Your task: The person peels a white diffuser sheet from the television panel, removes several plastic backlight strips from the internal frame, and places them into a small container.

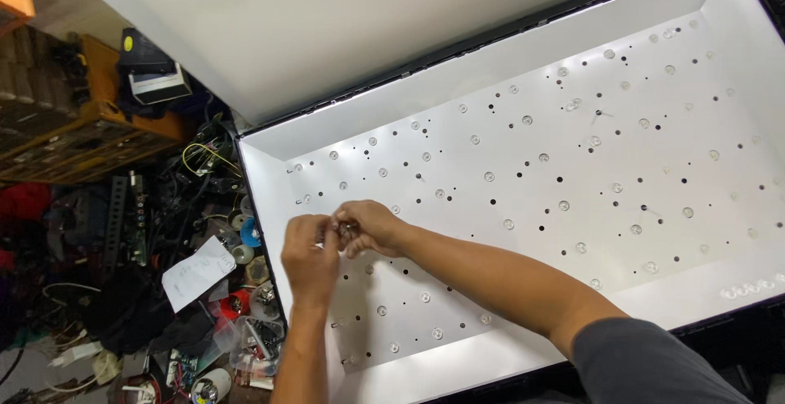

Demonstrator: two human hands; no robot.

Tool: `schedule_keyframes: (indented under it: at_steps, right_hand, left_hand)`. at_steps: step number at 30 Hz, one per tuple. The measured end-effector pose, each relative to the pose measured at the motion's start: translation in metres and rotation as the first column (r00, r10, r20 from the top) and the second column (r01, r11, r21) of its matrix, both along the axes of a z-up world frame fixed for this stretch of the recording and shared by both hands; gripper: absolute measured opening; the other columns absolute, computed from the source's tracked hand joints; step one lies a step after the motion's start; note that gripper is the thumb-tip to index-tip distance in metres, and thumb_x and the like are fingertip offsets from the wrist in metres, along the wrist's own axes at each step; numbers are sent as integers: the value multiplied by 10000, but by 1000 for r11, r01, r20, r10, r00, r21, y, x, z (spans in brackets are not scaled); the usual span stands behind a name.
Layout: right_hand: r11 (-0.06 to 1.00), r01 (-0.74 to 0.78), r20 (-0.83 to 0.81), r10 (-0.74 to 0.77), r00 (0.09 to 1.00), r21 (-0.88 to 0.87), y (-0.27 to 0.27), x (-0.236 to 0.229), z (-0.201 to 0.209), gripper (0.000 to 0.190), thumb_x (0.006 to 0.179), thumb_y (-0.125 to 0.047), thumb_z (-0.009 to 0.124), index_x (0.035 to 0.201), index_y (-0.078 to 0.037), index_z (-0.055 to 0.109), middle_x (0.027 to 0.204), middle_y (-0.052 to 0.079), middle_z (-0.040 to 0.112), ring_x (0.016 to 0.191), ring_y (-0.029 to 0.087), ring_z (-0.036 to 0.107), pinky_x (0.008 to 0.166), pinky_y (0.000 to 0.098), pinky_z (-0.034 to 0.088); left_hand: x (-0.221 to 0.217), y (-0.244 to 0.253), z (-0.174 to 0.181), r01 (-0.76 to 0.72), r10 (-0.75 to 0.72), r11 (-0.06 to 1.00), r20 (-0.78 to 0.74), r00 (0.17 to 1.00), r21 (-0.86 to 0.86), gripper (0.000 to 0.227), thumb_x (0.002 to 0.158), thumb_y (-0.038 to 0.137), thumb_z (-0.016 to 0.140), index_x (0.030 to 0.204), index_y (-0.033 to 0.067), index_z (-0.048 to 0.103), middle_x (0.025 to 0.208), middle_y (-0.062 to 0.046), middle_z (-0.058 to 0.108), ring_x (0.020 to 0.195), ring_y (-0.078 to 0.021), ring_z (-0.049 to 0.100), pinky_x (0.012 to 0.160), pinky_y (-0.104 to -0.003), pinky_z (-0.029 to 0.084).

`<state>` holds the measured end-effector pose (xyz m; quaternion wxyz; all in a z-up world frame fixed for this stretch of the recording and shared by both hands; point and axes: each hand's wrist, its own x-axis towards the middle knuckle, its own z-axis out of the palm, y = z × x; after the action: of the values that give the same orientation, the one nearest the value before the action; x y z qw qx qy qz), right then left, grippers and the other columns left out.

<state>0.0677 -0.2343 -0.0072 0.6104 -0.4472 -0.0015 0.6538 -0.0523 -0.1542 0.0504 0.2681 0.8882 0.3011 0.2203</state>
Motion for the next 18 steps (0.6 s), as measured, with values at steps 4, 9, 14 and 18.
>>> schedule_keyframes:
  at_steps: [4, 9, 14, 18]
  right_hand:
    - [977, 173, -231, -198, 953, -125, -68, -8, 17, 297, 1010, -376, 630, 904, -100, 615, 809, 107, 658, 695, 206, 713, 569, 320, 643]
    - [956, 157, -89, -184, 979, -250, -142, -4, 14, 234, 1018, -285, 695, 926, -85, 616, 706, 52, 623, 636, 178, 676, 540, 277, 591]
    - [947, 163, 139, -128, 982, -279, -234, 33, 76, 293, 1058, -304, 632, 903, -55, 627, 601, 45, 491, 438, 109, 451, 318, 198, 355]
    - [901, 266, 280, -172, 945, -343, -310, 53, 109, 227, 1059, -204, 593, 984, 4, 643, 596, 79, 478, 422, 109, 423, 305, 189, 319]
  left_hand:
    - [-1, -81, -9, 253, -227, 935, -131, 965, 247, 137, 943, 94, 686, 830, 173, 683, 782, 4, 619, 802, -176, 670, 702, -319, 526]
    - [-2, -137, 21, 399, -413, 904, 79, 907, 155, 162, 903, 234, 796, 1046, 181, 742, 1028, -8, 717, 1005, -184, 693, 922, -334, 525]
    - [-37, -142, 32, 318, -314, 948, -277, 908, -30, 443, 999, 331, 618, 1354, 74, 557, 1487, -182, 492, 1450, -324, 398, 1198, -464, 302]
    - [-64, -147, 0, 153, -181, 983, -725, 665, -105, 787, 1092, 552, 406, 1637, -1, 284, 1740, -278, 146, 1609, -438, 84, 1247, -675, 28]
